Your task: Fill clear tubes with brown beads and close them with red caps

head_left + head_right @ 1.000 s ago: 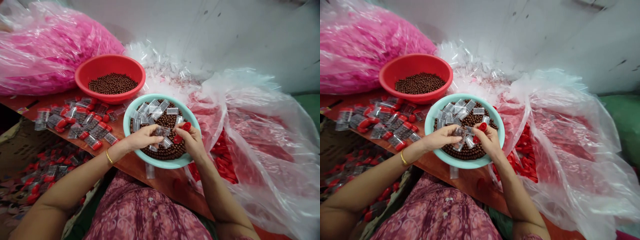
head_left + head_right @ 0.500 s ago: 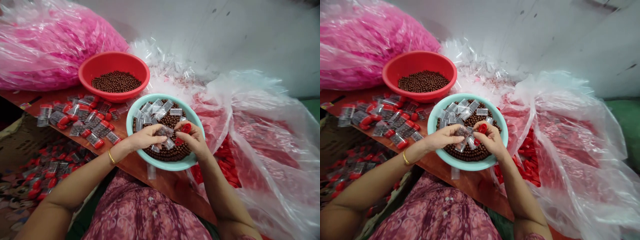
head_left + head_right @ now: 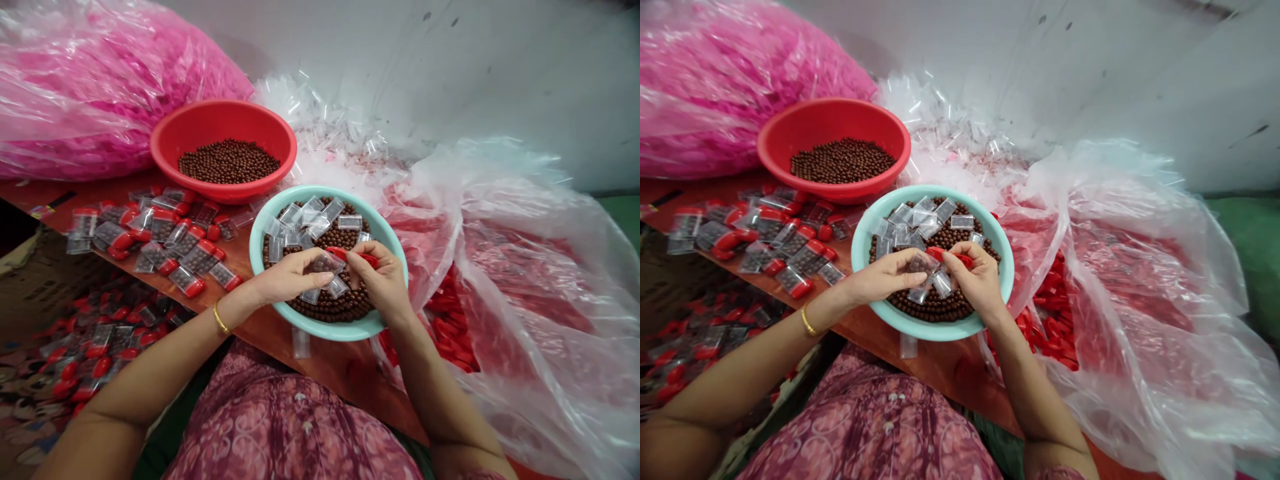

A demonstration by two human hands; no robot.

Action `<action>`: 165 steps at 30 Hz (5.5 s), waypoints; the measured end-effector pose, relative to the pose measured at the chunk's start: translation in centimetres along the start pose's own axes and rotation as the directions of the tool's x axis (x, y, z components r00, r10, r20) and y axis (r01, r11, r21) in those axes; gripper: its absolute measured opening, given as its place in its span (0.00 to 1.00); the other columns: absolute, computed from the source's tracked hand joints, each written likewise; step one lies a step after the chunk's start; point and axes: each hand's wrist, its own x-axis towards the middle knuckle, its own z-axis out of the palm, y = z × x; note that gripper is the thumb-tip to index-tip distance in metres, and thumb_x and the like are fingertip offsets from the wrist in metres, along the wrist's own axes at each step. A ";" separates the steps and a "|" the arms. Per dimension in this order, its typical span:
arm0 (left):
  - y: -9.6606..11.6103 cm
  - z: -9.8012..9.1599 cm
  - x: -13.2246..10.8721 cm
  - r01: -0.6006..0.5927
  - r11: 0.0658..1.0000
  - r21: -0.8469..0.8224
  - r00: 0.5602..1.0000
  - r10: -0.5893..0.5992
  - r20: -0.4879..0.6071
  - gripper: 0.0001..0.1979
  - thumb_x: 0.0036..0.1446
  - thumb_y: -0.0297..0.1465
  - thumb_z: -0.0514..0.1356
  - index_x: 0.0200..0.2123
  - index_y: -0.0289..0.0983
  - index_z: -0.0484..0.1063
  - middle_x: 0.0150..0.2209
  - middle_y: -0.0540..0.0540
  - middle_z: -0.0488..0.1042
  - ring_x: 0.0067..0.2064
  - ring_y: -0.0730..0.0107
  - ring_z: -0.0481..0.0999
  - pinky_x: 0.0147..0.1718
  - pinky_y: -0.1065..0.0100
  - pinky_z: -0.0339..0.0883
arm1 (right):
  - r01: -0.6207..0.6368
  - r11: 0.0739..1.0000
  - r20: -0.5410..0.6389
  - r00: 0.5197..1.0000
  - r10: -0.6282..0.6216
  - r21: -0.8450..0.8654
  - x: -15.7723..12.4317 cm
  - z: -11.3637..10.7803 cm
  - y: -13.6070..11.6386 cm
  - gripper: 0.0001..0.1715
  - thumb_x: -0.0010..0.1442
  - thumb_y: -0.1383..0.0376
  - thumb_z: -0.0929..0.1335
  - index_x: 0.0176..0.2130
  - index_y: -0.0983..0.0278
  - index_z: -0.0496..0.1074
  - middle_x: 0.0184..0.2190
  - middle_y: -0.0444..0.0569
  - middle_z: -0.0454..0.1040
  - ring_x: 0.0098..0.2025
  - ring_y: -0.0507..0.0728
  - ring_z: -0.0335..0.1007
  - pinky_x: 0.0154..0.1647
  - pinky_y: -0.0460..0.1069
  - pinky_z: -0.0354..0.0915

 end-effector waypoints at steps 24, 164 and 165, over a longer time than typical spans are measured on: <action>0.1 0.3 -0.7 0.023 0.990 0.140 1.000 -0.025 0.012 0.11 0.56 0.32 0.56 0.41 0.34 0.65 0.33 0.49 0.71 0.31 0.75 0.70 0.31 0.71 0.66 | 0.318 0.662 0.091 0.931 -0.355 -0.679 -0.8 -1.0 -0.7 0.20 0.64 0.54 0.60 0.43 0.63 0.72 0.31 0.50 0.76 0.30 0.55 0.71 0.31 0.48 0.65; -1.8 2.8 8.7 0.370 0.848 0.379 0.927 -0.365 -0.088 0.09 0.55 0.32 0.57 0.39 0.34 0.66 0.37 0.47 0.75 0.31 0.81 0.72 0.30 0.78 0.64 | -0.416 0.628 -0.668 0.708 -0.230 -0.657 -0.8 -20.3 9.8 0.14 0.45 0.61 0.64 0.33 0.63 0.72 0.30 0.50 0.75 0.34 0.59 0.70 0.41 0.54 0.66; -1.3 2.5 8.3 0.389 0.868 0.307 0.920 -0.382 -0.085 0.08 0.54 0.31 0.58 0.38 0.34 0.66 0.36 0.48 0.75 0.30 0.82 0.71 0.29 0.79 0.63 | -0.375 0.689 -0.682 0.691 -0.239 -0.621 -0.9 -20.5 9.4 0.10 0.44 0.62 0.63 0.29 0.62 0.70 0.28 0.49 0.74 0.33 0.59 0.70 0.42 0.55 0.67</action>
